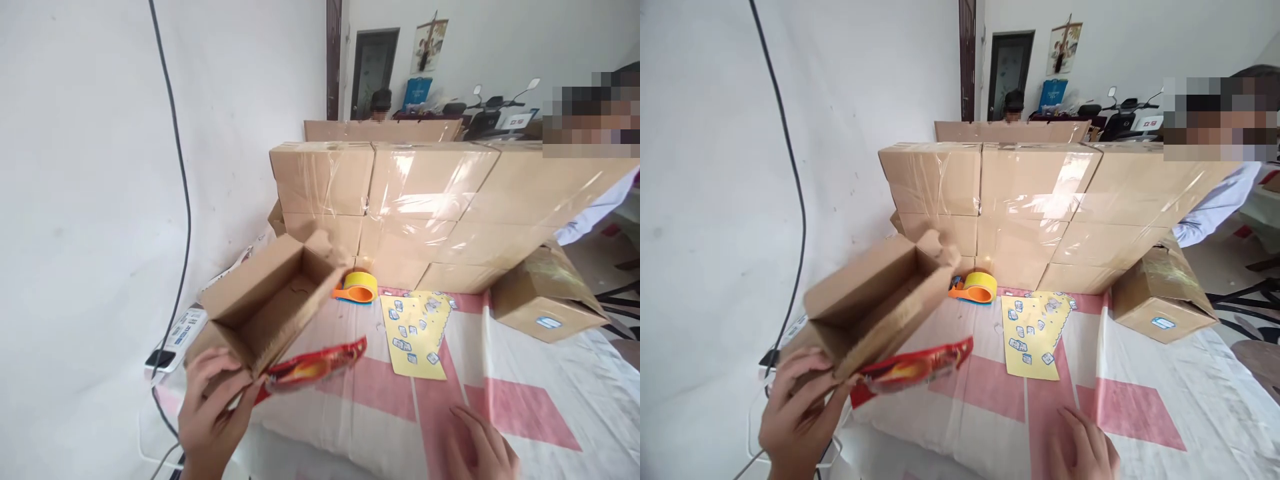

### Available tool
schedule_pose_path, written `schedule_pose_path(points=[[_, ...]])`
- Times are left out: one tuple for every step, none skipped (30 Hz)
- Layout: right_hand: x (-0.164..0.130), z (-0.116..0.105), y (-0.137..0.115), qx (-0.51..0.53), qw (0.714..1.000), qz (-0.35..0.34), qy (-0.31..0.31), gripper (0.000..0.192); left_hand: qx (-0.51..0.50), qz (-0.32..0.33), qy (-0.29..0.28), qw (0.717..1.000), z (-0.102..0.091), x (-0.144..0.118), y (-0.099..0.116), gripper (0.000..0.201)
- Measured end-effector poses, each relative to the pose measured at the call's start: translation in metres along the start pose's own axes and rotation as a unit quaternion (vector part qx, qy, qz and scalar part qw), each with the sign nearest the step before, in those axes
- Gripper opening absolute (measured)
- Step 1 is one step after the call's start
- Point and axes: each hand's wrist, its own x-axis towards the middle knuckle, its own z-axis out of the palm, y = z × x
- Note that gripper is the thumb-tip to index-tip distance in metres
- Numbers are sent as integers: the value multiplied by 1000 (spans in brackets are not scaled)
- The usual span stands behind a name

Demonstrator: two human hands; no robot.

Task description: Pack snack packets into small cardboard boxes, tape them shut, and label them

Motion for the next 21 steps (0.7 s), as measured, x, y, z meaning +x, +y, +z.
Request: schedule_pose_path(points=[[7, -1, -12, 43, 999, -4, -30, 36, -33, -15, -18, 999, 0, -12, -2, 24], [15, -1, -27, 100, 992, -3, -73, 44, -62, -34, -40, 997, 1, -24, -4, 23], [23, 0, -44, 166, 977, 2, -134, 56, -84, -52, -64, 993, 4, -35, -6, 21], [29, 1, -62, 247, 946, -4, -212, 65, -99, -69, -87, 989, 8, -45, -6, 20], [34, 4, -80, 315, 907, -12, -279, 72, -107, -85, -104, 985, 13, -54, -6, 19], [37, 7, -96, 353, 877, -18, -324, 77, -108, -98, -115, 983, 17, -60, -5, 19], [37, 10, -111, 370, 858, -19, -355, 77, -103, -112, -121, 981, 21, -65, -4, 19], [34, 12, -124, 390, 840, -23, -376, 78, -96, -122, -123, 980, 24, -68, -2, 18], [28, 14, -135, 413, 823, -23, -390, 79, -89, -129, -122, 980, 26, -69, 1, 16], [22, 16, -145, 435, 806, -21, -400, 80, -82, -133, -123, 980, 27, -69, 3, 15], [15, 16, -153, 448, 794, -18, -411, 81, -79, -135, -126, 980, 28, -69, 5, 13], [8, 16, -161, 445, 791, -13, -420, 80, -80, -134, -128, 979, 28, -69, 7, 12], [1, 15, -170, 421, 802, -8, -424, 76, -84, -133, -129, 979, 28, -69, 8, 12], [-3, 14, -178, 383, 820, -4, -426, 70, -87, -133, -128, 979, 29, -69, 9, 12], [-7, 14, -186, 340, 839, -2, -426, 64, -88, -136, -125, 979, 30, -69, 10, 12], [-8, 14, -194, 302, 853, -1, -426, 59, -87, -140, -119, 979, 31, -69, 11, 11], [-8, 14, -201, 274, 862, 2, -427, 53, -86, -144, -111, 980, 32, -70, 11, 11], [-7, 16, -207, 254, 866, 3, -431, 47, -85, -147, -104, 980, 33, -70, 11, 11], [-5, 17, -212, 239, 867, 2, -437, 39, -86, -150, -98, 980, 33, -70, 11, 11], [-3, 20, -215, 232, 868, -3, -439, 31, -89, -151, -95, 980, 33, -69, 11, 11], [0, 22, -217, 235, 867, -10, -439, 22, -95, -154, -97, 979, 33, -69, 11, 10]])
